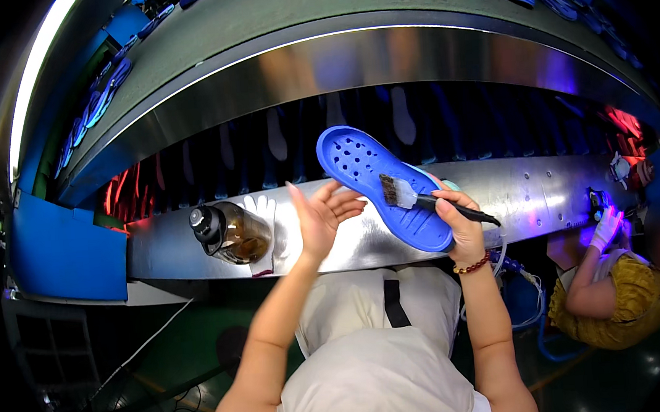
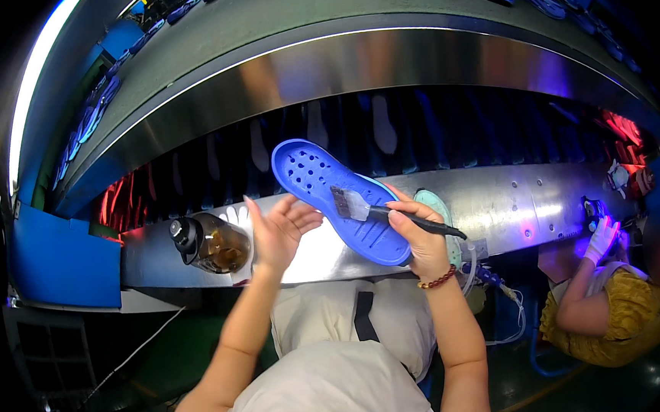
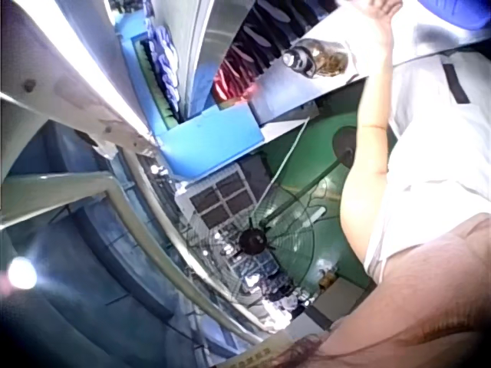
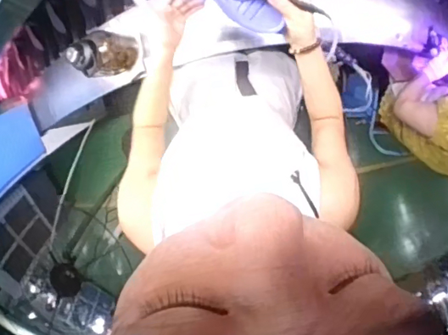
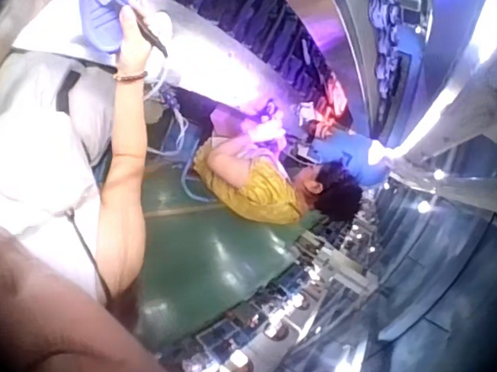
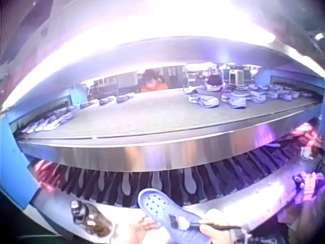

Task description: The person picks up blue shoe soles from a conveyor belt, applies a liquid with a brush to the bottom and inner edges, and places them back onto the belt.

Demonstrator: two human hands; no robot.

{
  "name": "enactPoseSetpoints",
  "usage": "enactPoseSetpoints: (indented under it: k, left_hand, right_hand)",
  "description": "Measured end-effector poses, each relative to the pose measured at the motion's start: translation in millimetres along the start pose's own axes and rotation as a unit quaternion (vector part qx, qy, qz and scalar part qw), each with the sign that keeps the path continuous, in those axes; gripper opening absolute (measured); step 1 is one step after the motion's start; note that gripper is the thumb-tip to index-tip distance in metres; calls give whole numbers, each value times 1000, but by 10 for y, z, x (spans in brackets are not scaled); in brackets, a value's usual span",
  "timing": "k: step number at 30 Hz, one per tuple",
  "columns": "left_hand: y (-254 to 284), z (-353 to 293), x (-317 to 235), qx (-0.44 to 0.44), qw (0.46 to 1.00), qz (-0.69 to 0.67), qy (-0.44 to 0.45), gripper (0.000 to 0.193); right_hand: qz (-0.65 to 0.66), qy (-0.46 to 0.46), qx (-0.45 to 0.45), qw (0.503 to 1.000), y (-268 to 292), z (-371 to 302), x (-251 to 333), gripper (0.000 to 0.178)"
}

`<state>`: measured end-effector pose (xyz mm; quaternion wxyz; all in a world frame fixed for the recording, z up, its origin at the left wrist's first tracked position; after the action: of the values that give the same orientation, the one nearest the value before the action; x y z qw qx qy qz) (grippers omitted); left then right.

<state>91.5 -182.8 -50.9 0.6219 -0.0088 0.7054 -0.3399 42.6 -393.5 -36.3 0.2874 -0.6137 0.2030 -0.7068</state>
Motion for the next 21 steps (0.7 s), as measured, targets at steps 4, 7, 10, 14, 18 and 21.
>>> enactPoseSetpoints:
  k: [4, 7, 10, 14, 18, 21]
  left_hand:
    - [-443, -183, 319, -96, 940, 287, -158, 74]
    - [-624, -159, 311, -141, 900, 402, -94, 68]
    - [-646, -110, 299, -159, 873, 460, -38, 66]
    - [-634, -141, 352, -176, 846, 503, -15, 73]
    - [-669, -169, 377, -173, 845, 507, 10, 80]
    - [-697, -165, 383, -160, 849, 503, 24, 81]
  right_hand:
    - [0, -11, -48, 999, -32, 48, -212, 18]
    - [-54, 9, -59, 997, -59, 43, -228, 18]
    - [-168, 66, -49, 982, -84, 30, -237, 18]
    - [-183, 65, -89, 977, -61, -14, -327, 18]
    - [-173, 52, -111, 977, -14, -36, -355, 17]
    - [-155, 61, -119, 979, -30, -48, -352, 16]
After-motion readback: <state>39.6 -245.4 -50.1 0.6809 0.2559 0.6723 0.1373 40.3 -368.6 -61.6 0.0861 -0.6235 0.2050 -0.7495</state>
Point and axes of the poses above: each hand's wrist, its own z-axis towards the middle knuckle, its own y-axis out of the back of the hand, x = y × z, the point moved 5 cm from there along z, towards the middle knuckle, and after that the axes turned 9 degrees about x, right-handed, at the moved point
